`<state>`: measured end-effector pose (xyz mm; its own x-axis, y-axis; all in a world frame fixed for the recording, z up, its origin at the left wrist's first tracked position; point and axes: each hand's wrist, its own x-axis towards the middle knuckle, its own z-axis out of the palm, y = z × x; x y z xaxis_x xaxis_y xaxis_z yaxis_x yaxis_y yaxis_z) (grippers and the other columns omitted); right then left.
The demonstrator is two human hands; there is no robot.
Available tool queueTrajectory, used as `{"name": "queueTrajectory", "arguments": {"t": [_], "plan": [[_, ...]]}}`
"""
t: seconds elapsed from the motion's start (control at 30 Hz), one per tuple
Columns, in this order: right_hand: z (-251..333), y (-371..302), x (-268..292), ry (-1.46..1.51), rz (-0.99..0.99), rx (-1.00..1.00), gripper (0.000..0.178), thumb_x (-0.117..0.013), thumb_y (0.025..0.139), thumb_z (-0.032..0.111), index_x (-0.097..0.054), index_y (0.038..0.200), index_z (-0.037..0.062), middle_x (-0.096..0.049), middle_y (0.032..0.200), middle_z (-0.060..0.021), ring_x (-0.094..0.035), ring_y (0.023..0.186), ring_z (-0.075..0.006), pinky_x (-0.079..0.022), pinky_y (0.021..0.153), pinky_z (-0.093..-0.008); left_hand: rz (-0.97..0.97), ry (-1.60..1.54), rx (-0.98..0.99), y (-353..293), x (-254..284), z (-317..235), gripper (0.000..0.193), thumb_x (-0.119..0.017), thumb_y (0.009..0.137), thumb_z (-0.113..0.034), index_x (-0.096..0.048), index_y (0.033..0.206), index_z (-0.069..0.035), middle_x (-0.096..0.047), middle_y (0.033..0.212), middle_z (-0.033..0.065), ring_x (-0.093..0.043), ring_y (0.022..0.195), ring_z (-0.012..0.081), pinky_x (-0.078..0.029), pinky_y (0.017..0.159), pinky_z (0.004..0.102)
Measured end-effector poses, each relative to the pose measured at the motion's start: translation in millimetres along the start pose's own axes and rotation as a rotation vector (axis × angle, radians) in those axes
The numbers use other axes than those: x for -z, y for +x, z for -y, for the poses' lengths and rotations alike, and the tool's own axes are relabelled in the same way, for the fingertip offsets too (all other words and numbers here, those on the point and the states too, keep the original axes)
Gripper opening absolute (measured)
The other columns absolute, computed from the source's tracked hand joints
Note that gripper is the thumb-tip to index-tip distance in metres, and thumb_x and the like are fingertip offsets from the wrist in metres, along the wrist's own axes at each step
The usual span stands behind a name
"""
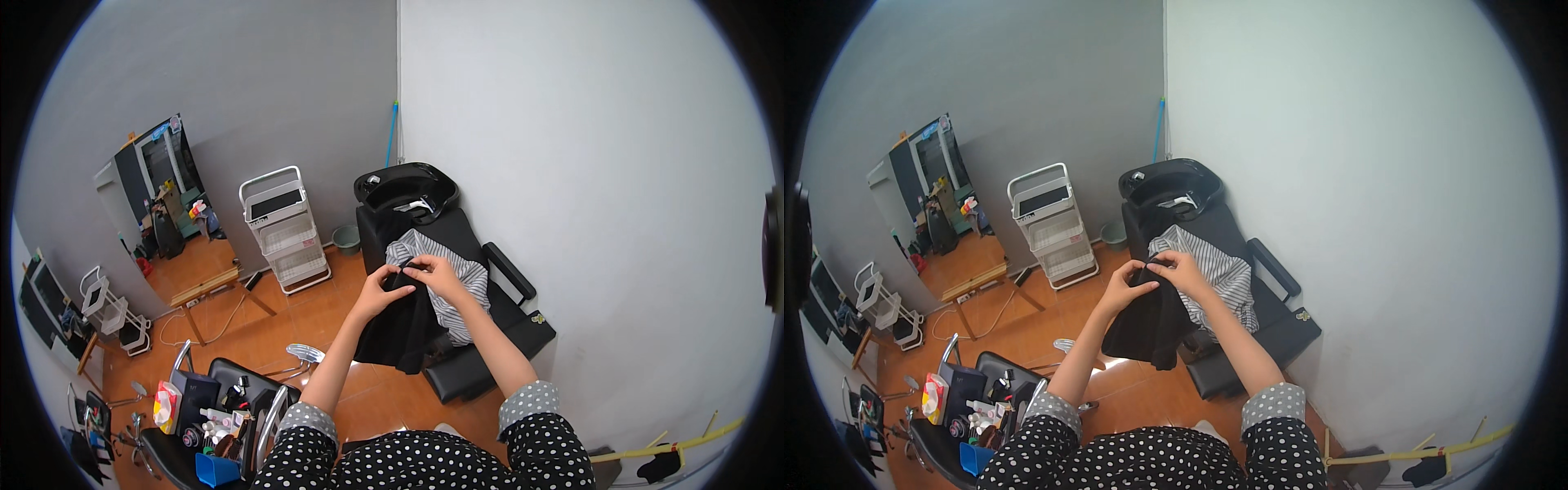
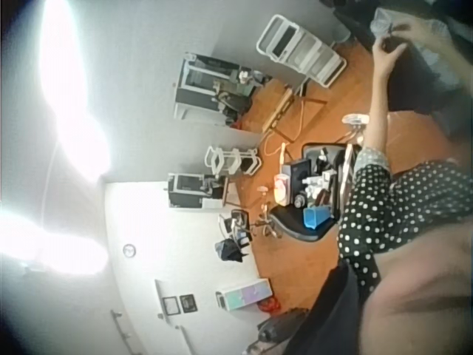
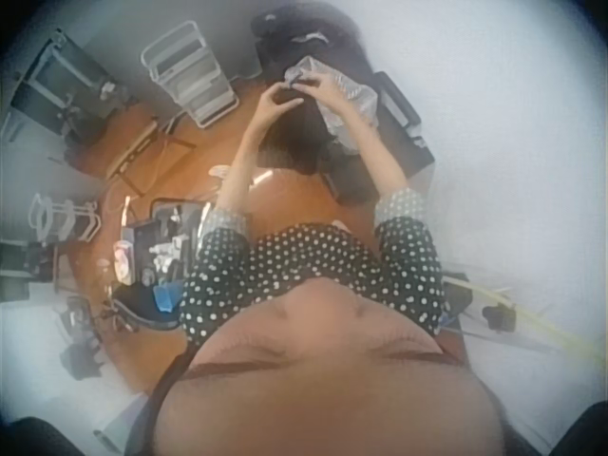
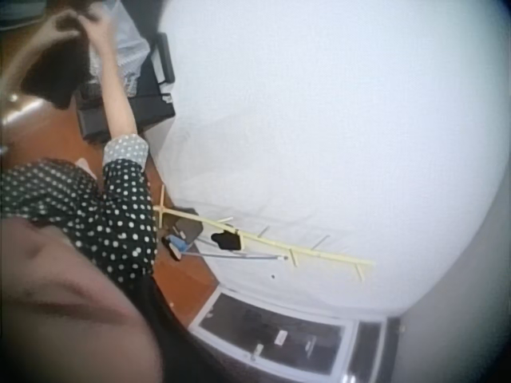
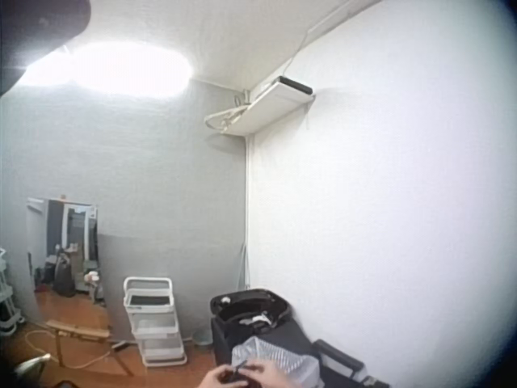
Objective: The person picks up and folds a black salon cape and a striped salon cape, then places them on a yellow coat rack and cleans the hair washing sink with a squeegee.
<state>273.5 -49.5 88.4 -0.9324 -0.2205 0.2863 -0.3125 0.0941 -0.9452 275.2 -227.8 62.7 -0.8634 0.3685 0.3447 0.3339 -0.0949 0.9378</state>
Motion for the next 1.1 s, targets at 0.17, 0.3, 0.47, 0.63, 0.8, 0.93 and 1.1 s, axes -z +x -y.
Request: {"name": "queueTrajectory", "arguments": {"t": [0.17, 0.3, 0.47, 0.63, 0.8, 0.93, 1.1], "plan": [[-22, -16, -13, 0.084, -0.116, 0.131, 0.048, -0.077, 0.070, 0.020, -0.048, 0.105, 0.0046, -0.057, 0.091, -0.0067, -0.054, 0.090, -0.0121, -0.043, 0.078, -0.0260, -0.029, 0.003, -0.080, 7, 9, 9, 0.024, -0.074, 0.073, -0.008, -0.051, 0.078, -0.005, -0.048, 0.076, -0.0037, -0.044, 0.074, 0.0042, -0.037, 0.065, 0.0194], [-72, -43, 3, -0.141, 0.086, 0.008, 0.055, -0.078, 0.069, 0.023, -0.051, 0.113, 0.0033, -0.058, 0.103, -0.0079, -0.052, 0.100, -0.0130, -0.041, 0.085, -0.0266, -0.016, -0.098, -0.052, 9, 15, -12, 0.023, -0.071, 0.075, -0.005, -0.049, 0.075, -0.007, -0.050, 0.075, -0.0043, -0.047, 0.073, 0.0036, -0.039, 0.065, 0.0193], [-119, -64, 2, -0.023, 0.120, -0.234, 0.043, -0.074, 0.074, 0.023, -0.059, 0.105, -0.0025, -0.063, 0.098, -0.0089, -0.058, 0.093, -0.0148, -0.044, 0.083, -0.0276, -0.051, -0.120, -0.044, 17, 34, -27, 0.022, -0.070, 0.075, -0.003, -0.049, 0.075, -0.007, -0.054, 0.076, -0.0033, -0.051, 0.074, 0.0046, -0.041, 0.068, 0.0195], [-116, -64, 14, -0.037, -0.048, -0.216, 0.032, -0.071, 0.077, 0.014, -0.059, 0.103, -0.0003, -0.063, 0.092, -0.0039, -0.058, 0.088, -0.0108, -0.045, 0.078, -0.0244, -0.219, -0.106, -0.060, 18, 68, -28, 0.024, -0.070, 0.076, -0.005, -0.047, 0.074, -0.008, -0.053, 0.073, -0.0038, -0.050, 0.071, 0.0047, -0.040, 0.064, 0.0196], [-88, -56, 50, 0.021, -0.180, -0.069, 0.024, -0.068, 0.078, 0.007, -0.060, 0.099, -0.0010, -0.063, 0.088, -0.0029, -0.057, 0.084, -0.0093, -0.045, 0.076, -0.0229, -0.275, -0.062, -0.026, 11, 106, -10, 0.024, -0.069, 0.077, -0.004, -0.046, 0.074, -0.009, -0.054, 0.074, -0.0034, -0.051, 0.072, 0.0048, -0.041, 0.065, 0.0194], [-32, -47, 50, -0.156, -0.271, 0.067, 0.021, -0.066, 0.078, 0.003, -0.061, 0.097, -0.0020, -0.062, 0.086, -0.0024, -0.056, 0.081, -0.0084, -0.044, 0.075, -0.0217, -0.290, -0.068, 0.046, 6, 122, 12, 0.025, -0.068, 0.077, -0.001, -0.045, 0.081, -0.008, -0.056, 0.078, -0.0024, -0.052, 0.073, 0.0042, -0.040, 0.064, 0.0180], [-11, -33, 33, -0.059, -0.263, 0.149, 0.022, -0.064, 0.077, 0.002, -0.059, 0.098, -0.0036, -0.062, 0.087, -0.0057, -0.058, 0.084, -0.0126, -0.045, 0.076, -0.0248, -0.173, 0.662, -0.141, 4, 88, 9, 0.062, -0.078, 0.065, -0.028, -0.044, 0.114, -0.011, -0.051, 0.114, 0.0074, -0.048, 0.105, 0.0194, -0.036, 0.086, 0.0322]]}}
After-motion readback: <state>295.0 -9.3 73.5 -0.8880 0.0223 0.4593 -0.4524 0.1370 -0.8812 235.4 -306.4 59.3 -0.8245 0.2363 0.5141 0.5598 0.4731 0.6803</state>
